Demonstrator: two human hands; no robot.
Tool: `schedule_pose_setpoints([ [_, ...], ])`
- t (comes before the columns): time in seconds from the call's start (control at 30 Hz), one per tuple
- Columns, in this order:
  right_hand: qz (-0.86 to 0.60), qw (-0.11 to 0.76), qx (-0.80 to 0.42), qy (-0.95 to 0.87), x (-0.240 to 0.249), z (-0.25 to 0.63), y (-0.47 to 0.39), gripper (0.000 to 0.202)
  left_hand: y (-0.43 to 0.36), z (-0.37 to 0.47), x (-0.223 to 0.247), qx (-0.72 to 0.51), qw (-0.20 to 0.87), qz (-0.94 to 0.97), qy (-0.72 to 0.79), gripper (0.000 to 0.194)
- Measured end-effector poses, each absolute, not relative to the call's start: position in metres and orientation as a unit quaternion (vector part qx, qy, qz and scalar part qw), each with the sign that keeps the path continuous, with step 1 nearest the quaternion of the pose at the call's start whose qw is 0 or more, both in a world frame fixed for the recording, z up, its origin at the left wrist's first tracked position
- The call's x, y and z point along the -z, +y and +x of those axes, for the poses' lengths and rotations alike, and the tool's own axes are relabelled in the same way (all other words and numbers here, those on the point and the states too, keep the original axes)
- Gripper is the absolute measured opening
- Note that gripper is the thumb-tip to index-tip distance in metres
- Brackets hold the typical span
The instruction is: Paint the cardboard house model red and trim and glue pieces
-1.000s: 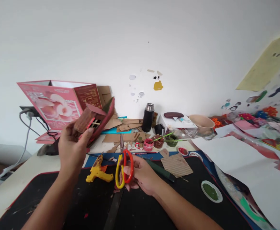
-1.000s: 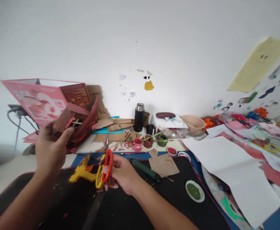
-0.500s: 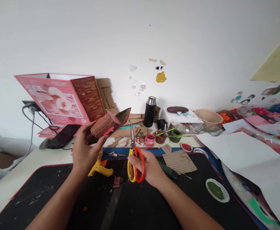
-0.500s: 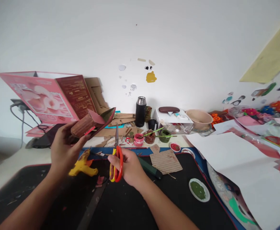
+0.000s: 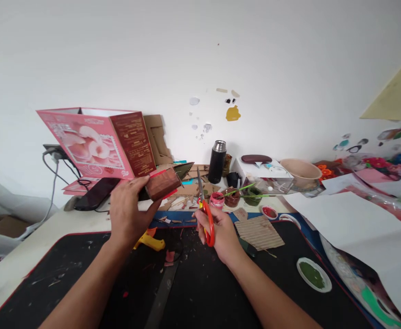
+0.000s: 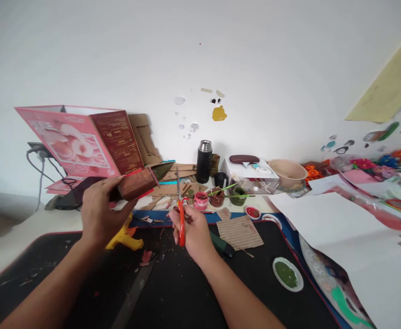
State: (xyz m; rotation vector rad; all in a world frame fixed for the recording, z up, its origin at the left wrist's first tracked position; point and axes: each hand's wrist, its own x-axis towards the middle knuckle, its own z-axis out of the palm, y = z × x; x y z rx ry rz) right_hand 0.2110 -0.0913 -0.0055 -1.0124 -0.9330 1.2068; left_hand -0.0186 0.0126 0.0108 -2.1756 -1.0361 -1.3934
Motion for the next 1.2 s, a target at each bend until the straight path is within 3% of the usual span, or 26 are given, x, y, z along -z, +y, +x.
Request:
schedule_pose_setpoints([
  [0.3,-0.454,0.658,-0.463,-0.383,0.001,0.215,-0.090,0.050,0.005,-0.008,-0.016,0.432,0.291,-0.808,-0.277,0.070],
  [0.7,-0.497,0.677,-0.375,-0.394,0.004,0.231,-0.083,0.041,-0.015,0.011,-0.010,0.392,0.271,-0.849,-0.230,0.086],
  [0.9,-0.529,0.669,-0.316,-0.415,0.003,0.235,-0.081,0.038,-0.028,0.016,-0.014,0.384,0.272,-0.853,-0.226,0.080],
  [1.2,-0.517,0.690,-0.327,-0.388,0.007,0.233,-0.081,0.040,-0.040,0.023,-0.016,0.385,0.281,-0.853,-0.214,0.067],
])
